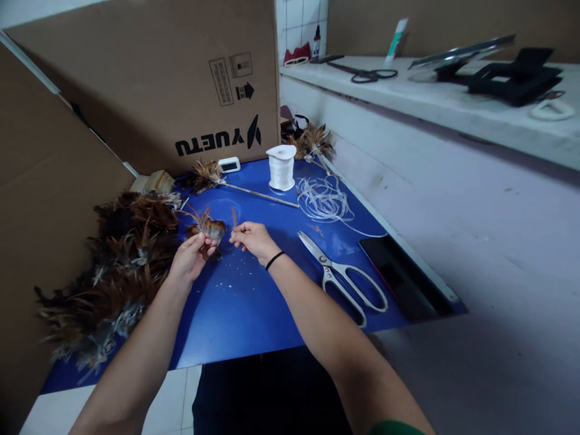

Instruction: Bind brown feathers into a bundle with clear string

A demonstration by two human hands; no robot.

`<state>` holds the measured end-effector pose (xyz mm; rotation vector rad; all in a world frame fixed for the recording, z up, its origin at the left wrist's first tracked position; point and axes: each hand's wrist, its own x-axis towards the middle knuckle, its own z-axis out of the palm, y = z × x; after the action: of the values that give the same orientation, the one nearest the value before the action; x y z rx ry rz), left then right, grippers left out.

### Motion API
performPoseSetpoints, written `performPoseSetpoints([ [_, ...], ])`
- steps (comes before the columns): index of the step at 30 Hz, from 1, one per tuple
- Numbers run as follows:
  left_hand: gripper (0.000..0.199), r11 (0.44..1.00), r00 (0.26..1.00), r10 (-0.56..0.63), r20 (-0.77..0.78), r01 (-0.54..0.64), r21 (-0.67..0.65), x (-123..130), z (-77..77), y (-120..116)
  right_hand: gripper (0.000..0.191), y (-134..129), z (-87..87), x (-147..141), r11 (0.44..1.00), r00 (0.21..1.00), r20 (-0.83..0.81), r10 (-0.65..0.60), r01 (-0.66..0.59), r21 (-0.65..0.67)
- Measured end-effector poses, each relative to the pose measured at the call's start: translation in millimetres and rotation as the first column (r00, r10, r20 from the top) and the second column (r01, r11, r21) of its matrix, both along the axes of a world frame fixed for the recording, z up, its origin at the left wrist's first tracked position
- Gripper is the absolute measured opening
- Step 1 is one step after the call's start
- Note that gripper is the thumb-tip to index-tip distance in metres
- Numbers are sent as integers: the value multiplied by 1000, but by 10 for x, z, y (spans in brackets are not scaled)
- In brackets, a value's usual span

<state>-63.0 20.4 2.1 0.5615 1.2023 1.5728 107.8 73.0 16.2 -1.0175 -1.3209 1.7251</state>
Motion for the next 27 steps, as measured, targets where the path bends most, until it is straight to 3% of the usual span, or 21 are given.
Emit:
performPoseSetpoints([
  [4,7,985,990,-125,67,132,-111,100,55,-64,16,-47,8,-34,998,989,-140,55,-51,25],
  [9,5,960,972,-192,132,214,-180,178,100,-109,22,-85,-36,-69,995,976,-198,88,-77,61],
  [27,9,944,952,-249,177,280,-173,215,95,-113,24,-109,-111,-102,987,960,-241,141,-118,105],
])
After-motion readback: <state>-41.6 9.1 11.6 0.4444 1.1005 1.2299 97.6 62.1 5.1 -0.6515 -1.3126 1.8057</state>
